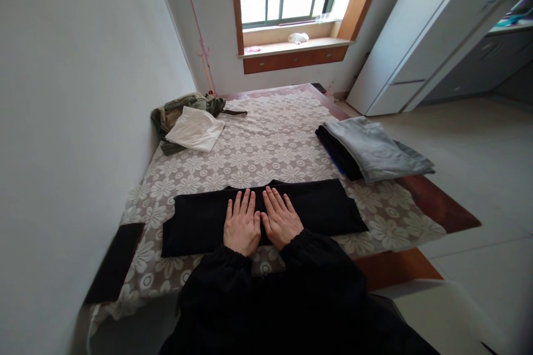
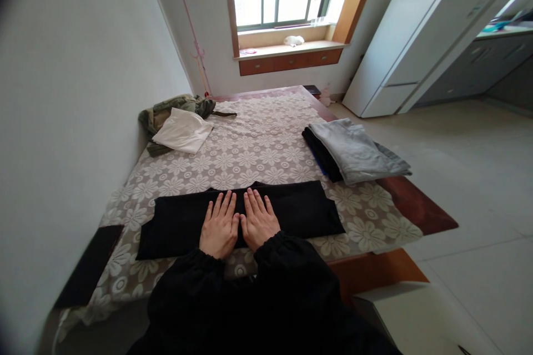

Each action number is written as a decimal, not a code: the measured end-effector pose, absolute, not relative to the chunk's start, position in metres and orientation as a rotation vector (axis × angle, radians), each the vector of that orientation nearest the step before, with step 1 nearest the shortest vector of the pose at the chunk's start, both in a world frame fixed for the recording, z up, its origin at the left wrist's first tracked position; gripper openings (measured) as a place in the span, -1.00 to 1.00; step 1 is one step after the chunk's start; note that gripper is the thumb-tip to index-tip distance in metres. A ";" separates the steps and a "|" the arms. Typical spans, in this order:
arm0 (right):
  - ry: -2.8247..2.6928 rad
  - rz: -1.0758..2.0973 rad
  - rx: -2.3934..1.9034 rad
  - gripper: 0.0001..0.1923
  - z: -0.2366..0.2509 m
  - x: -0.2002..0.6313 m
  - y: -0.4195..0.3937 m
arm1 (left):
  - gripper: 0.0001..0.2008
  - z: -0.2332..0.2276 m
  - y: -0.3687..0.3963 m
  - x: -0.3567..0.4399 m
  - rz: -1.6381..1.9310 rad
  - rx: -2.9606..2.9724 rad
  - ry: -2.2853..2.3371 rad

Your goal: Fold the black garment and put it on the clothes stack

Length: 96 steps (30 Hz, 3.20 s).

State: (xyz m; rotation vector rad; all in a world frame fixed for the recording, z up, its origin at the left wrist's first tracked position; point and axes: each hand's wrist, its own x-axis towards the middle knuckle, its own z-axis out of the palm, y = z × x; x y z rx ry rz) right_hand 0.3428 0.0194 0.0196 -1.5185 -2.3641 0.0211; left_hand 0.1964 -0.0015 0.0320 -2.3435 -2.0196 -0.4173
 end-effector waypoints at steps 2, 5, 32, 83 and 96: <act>-2.361 0.021 -1.542 -0.37 0.019 0.339 0.019 | -0.40 0.032 -0.002 0.199 -0.412 -2.321 -2.043; -2.332 0.021 -1.608 -0.36 0.019 0.333 0.018 | -0.40 0.032 -0.002 0.204 -0.434 -2.287 -2.068; -2.363 0.062 -1.491 -0.40 0.017 0.332 0.021 | -0.41 0.035 -0.001 0.205 -0.399 -2.352 -2.028; -2.279 -0.224 -1.772 -0.35 0.007 0.471 0.045 | -0.40 0.041 -0.019 0.085 -0.327 -2.105 -2.205; -2.344 -0.211 -1.729 -0.36 0.004 0.506 0.051 | -0.41 0.047 -0.028 0.052 -0.340 -2.016 -2.331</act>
